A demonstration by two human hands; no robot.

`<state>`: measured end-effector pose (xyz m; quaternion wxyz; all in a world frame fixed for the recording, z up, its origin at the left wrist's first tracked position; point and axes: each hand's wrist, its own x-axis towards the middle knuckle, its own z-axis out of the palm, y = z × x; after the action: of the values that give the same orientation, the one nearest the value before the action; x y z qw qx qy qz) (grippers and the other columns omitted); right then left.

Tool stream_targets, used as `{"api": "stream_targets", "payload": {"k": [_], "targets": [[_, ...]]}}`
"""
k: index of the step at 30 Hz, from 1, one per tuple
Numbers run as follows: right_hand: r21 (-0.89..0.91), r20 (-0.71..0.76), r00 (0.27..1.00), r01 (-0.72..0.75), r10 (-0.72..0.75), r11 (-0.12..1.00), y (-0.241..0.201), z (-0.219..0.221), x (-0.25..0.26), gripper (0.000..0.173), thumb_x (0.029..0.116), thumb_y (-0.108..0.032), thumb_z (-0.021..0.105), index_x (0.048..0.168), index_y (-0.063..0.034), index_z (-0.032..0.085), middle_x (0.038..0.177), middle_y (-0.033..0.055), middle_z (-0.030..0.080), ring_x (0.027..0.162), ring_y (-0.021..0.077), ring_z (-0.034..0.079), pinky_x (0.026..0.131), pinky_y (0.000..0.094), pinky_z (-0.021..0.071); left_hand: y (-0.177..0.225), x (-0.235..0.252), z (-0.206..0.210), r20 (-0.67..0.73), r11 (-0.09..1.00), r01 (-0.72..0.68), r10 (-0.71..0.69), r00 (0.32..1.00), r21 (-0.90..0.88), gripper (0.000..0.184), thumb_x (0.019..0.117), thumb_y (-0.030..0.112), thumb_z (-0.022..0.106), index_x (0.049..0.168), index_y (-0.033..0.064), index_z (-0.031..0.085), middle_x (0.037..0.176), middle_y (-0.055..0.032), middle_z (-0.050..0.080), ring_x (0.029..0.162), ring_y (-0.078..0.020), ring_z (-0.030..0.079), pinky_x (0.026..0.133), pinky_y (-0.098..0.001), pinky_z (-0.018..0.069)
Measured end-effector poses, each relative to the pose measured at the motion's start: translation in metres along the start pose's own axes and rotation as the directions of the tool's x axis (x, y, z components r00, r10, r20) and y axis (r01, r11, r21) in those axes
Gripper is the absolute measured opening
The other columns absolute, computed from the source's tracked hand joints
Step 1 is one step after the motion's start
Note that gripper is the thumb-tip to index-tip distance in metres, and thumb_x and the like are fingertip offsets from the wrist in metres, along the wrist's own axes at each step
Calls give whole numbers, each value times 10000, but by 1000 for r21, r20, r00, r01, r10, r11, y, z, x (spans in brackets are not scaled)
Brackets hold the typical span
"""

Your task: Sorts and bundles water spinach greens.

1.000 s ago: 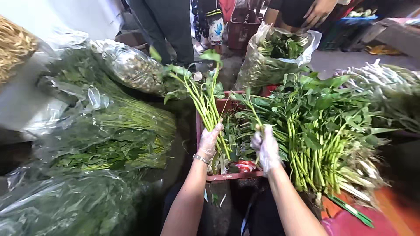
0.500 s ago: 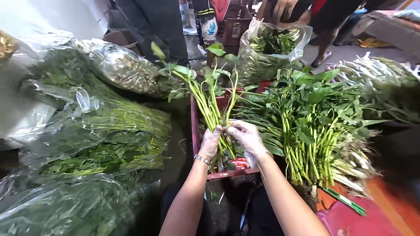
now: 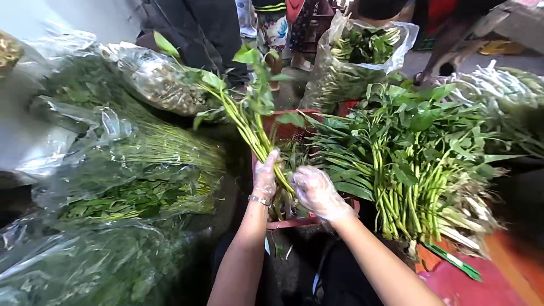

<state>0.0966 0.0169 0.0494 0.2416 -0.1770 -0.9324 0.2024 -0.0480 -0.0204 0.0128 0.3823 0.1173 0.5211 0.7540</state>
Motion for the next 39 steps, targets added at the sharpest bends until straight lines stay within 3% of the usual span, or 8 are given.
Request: {"api": "stream_targets", "payload": {"k": [8,13,16,19,24,32,36,39], "targets": [[-30,115,992,-53,56,998,16,-16,-32,160,921,-42,618,940,3,771,883,185,725,906,367,719,854,548,566,5,1,-7,-56,1000,12,-12,998,13,261,1048,295,580,1243,123,554,852,14,592,692,-86,579,657,-263,531],[-177,212,886,-380,413,908,35,-37,-27,352,1034,-125,545,1359,-112,679,1225,242,668,1090,429,663,943,621,511,10,5,-15,-14,1000,-9,9,1000,8,262,1038,362,592,1187,148,575,824,30,582,685,-71,571,646,-253,526],[59,103,900,-431,424,900,19,-33,2,363,1035,-289,604,1317,-74,681,1216,179,677,1110,337,658,963,557,521,-4,-2,-6,76,993,-50,42,996,106,275,1041,357,584,1220,148,583,854,23,616,751,-78,607,711,-264,544],[409,117,879,-466,461,784,1,-8,32,305,971,-231,716,1208,-39,703,1162,130,701,1027,225,676,932,449,551,-12,-7,-4,121,973,-54,27,992,224,413,1071,333,520,1396,80,542,1212,-86,664,1096,-148,634,969,-363,528],[212,165,955,-280,248,936,-7,3,19,213,1006,-147,616,1036,14,752,1040,183,726,1015,319,699,935,513,540,-5,10,-7,-33,988,-18,23,999,152,224,1061,328,529,1095,112,578,788,21,574,655,-82,566,629,-267,523],[-1,45,970,-239,239,971,23,-39,-27,141,961,-66,651,1002,-9,772,997,178,729,950,343,706,869,550,554,9,14,-23,-160,991,-51,71,985,123,256,1068,375,515,1067,131,590,795,48,589,662,-57,570,657,-251,525],[-33,166,923,-347,348,937,22,-38,-10,399,1036,-232,601,1417,-117,629,1319,182,645,1198,370,622,1019,596,477,3,4,-17,-40,982,-110,117,992,154,263,1055,422,528,1074,173,609,790,70,592,658,-36,567,636,-230,518],[250,177,927,-369,332,895,11,-13,4,246,986,-210,678,1180,-80,754,1171,112,708,1097,243,667,989,485,528,-7,2,-13,109,983,-172,164,980,70,204,1054,367,535,1119,181,587,779,65,583,657,-50,572,636,-232,526]]}}
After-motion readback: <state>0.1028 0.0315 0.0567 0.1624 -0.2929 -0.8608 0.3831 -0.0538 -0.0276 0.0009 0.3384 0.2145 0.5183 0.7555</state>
